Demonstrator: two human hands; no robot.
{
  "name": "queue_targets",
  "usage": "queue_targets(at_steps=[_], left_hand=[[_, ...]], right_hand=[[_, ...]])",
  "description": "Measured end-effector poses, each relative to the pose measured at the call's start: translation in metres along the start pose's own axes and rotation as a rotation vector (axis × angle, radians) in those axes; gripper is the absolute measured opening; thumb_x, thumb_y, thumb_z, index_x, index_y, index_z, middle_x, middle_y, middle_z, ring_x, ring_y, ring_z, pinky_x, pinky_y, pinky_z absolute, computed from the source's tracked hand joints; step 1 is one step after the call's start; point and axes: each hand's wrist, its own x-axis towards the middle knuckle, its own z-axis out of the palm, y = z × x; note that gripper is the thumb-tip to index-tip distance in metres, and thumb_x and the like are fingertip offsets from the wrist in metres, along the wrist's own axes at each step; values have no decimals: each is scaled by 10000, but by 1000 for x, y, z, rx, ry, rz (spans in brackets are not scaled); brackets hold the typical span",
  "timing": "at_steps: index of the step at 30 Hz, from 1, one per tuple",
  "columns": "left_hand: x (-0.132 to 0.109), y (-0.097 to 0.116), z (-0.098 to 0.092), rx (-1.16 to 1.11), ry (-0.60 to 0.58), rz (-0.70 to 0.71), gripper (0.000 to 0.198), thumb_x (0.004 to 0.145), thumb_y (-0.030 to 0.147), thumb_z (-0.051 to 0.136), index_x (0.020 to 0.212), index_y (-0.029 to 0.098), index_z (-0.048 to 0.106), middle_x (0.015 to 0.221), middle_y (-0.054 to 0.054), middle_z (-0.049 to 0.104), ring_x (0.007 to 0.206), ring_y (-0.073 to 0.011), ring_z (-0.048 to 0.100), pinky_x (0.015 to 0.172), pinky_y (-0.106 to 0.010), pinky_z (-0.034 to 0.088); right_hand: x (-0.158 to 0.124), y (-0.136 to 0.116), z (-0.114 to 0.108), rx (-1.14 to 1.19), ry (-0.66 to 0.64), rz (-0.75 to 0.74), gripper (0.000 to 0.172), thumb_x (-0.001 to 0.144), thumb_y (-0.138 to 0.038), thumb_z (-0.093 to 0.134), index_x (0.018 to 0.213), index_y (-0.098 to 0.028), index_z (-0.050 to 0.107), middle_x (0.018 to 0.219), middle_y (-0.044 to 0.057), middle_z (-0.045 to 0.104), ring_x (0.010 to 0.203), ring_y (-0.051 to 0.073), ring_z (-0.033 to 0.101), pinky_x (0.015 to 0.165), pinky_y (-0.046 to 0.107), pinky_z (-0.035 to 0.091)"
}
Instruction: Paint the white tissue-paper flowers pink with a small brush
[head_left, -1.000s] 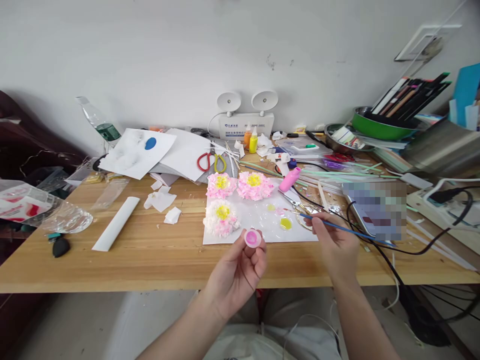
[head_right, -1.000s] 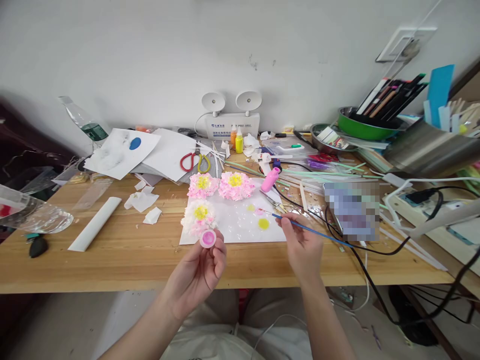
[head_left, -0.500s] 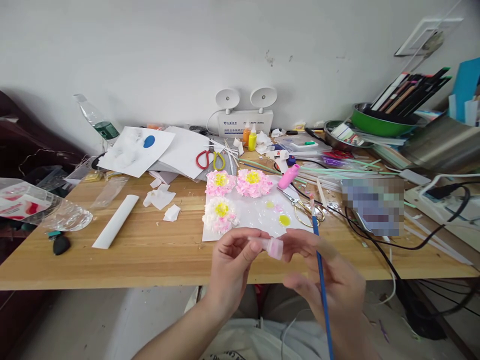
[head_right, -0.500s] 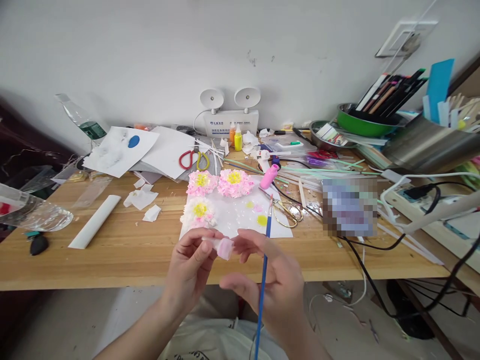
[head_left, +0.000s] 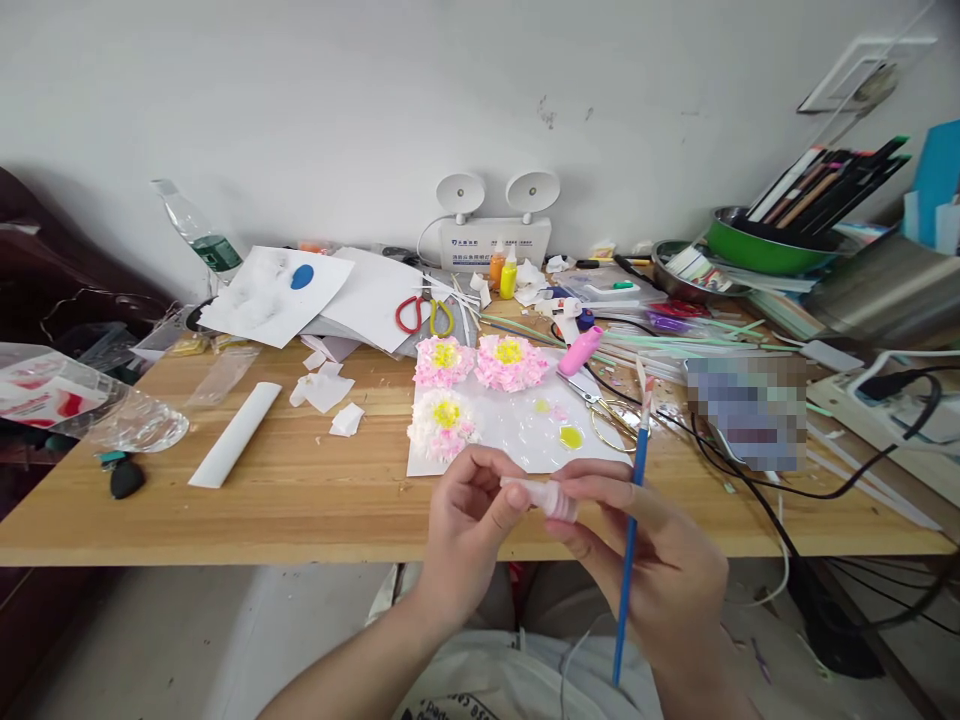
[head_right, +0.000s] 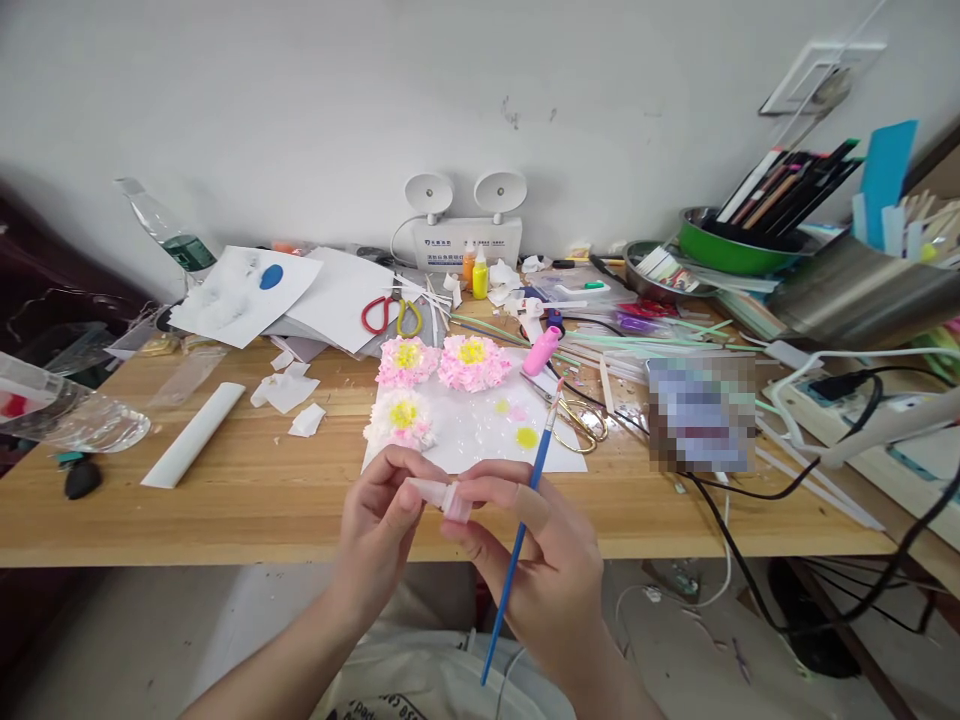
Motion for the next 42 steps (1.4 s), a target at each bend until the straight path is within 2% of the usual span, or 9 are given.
queue_targets(at_steps=[2,4,8,11,18,27,32,37,42], left_hand=[[-1,2,-2,18,-90,11,205,832,360,607,978,217,623,768,-3,586,694,-80,536,663,-183,434],[-2,4,-3,62,-107,16,153,861,314,575,973,233,639,785,2,601,700,-66,538,664,-163,429],[3,6,-5,91,36,25,225,854,365,576,743,172,604,646,13,550,608,-60,497,597,-160,402],[6,6,-7,79,79,68,287,859,389,562,686,160,564,625,12,523,595,-66,480,598,-179,395],[-5,14,2,54,-147,167,132,895,282,521,925,218,633,786,-7,601,743,-82,552,708,-197,439],[-6,24,7,100,-181,225,141,892,297,525,945,217,629,773,-18,582,757,-99,535,708,-215,432],[-6,22,7,88,-131,227,138,904,271,498,941,220,620,863,-26,590,790,-96,534,716,-202,437],[-5,18,7,-31,-27,53,118,890,257,521,900,236,637,773,-8,594,646,-67,510,593,-160,426],[-4,15,0,64,-104,13,162,862,280,566,946,225,693,721,-31,608,591,-73,513,547,-169,433]], right_hand=[[0,1,-1,24,8,27,303,746,-75,671,996,-237,616,953,21,637,907,128,616,752,214,525],[0,1,-2,46,8,38,302,745,-70,671,992,-236,622,944,23,639,905,132,616,754,220,527],[1,-2,-3,104,8,51,295,728,-49,675,953,-237,647,928,33,652,886,146,626,704,229,542],[2,-2,-2,238,26,123,294,714,-54,692,928,-253,663,923,30,667,878,152,638,715,245,552],[3,2,2,754,-32,361,233,721,-217,737,919,-320,673,934,-13,690,824,114,647,713,213,542],[3,0,7,890,-53,480,235,715,-231,743,913,-336,673,937,-24,693,833,103,638,742,202,520],[2,3,7,794,-35,410,214,732,-272,728,928,-328,662,926,0,690,850,135,636,730,249,525],[5,-6,5,347,66,191,232,741,-141,675,936,-259,633,883,21,619,837,146,598,706,262,517],[11,-16,2,35,43,34,313,718,-68,636,969,-249,598,866,18,582,825,148,568,657,254,498]])
